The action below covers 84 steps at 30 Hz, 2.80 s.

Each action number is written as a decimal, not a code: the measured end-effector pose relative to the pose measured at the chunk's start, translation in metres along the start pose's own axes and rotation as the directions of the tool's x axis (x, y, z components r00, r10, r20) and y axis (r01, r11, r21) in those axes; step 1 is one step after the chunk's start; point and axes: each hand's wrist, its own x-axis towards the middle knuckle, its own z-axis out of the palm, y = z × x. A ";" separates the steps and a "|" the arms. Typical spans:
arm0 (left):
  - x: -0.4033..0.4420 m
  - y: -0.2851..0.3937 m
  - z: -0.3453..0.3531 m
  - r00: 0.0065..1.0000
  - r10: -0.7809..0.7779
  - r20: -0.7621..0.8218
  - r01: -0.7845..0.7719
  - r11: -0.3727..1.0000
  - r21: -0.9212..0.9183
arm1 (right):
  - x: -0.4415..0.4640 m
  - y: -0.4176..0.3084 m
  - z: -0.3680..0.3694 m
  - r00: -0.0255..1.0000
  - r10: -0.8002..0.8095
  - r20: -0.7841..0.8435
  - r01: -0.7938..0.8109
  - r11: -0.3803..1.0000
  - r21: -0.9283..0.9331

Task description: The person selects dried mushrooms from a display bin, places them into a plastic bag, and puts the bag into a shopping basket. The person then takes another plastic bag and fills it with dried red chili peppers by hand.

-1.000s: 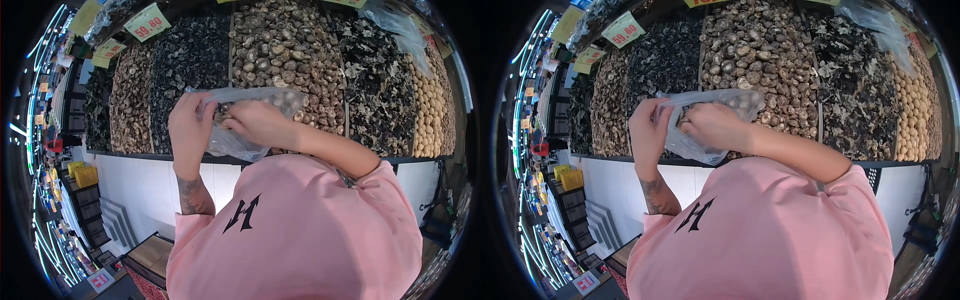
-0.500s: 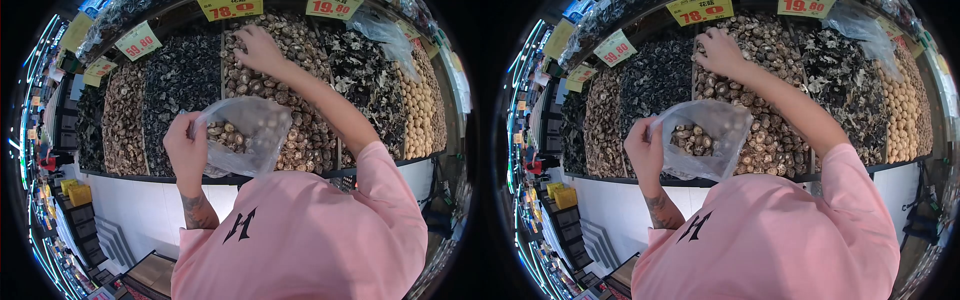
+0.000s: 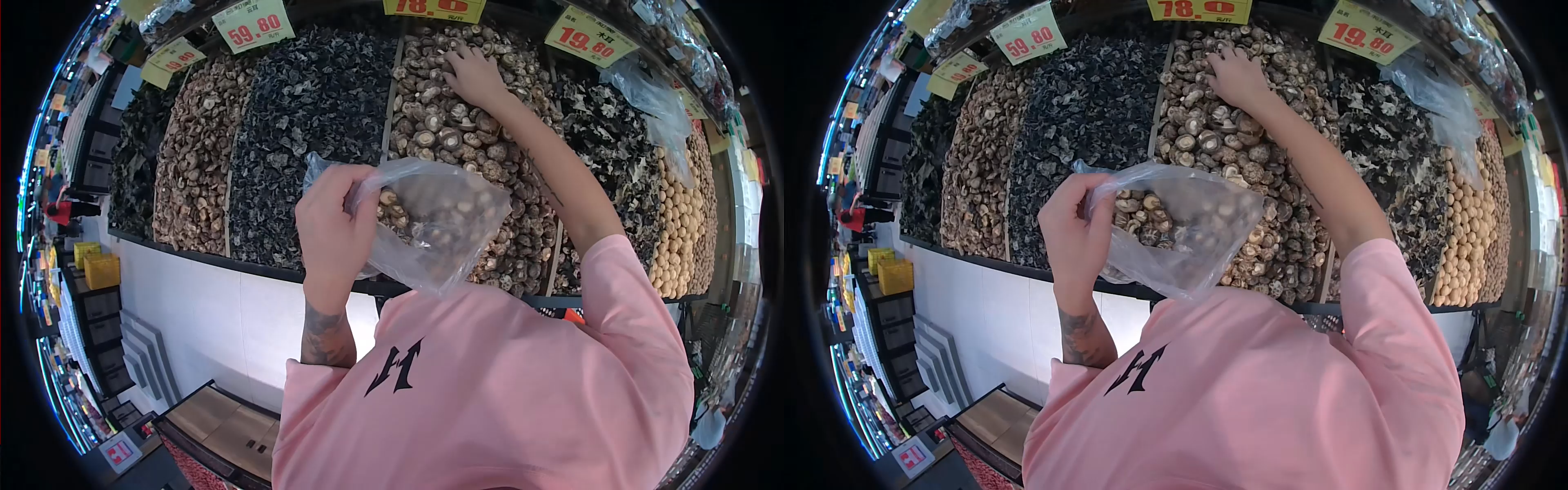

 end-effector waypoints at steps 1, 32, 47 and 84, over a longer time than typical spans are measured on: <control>0.001 0.001 0.000 1.000 -0.003 -0.003 0.003 1.000 -0.003 | -0.001 0.002 0.002 0.999 -0.005 -0.051 0.004 1.000 -0.002; 0.015 0.054 0.028 0.875 0.453 0.171 -0.456 0.889 -0.023 | -0.195 -0.052 -0.160 0.910 -0.151 0.387 -0.356 -0.762 0.541; -0.002 0.076 0.025 0.856 0.455 0.244 -0.454 0.889 -0.063 | -0.228 -0.084 -0.186 0.916 -0.100 0.389 -0.396 -0.378 0.837; -0.002 -0.014 -0.008 0.971 0.233 -0.056 -0.216 0.952 0.215 | -0.045 0.247 0.101 0.953 0.230 0.195 -0.263 0.952 0.160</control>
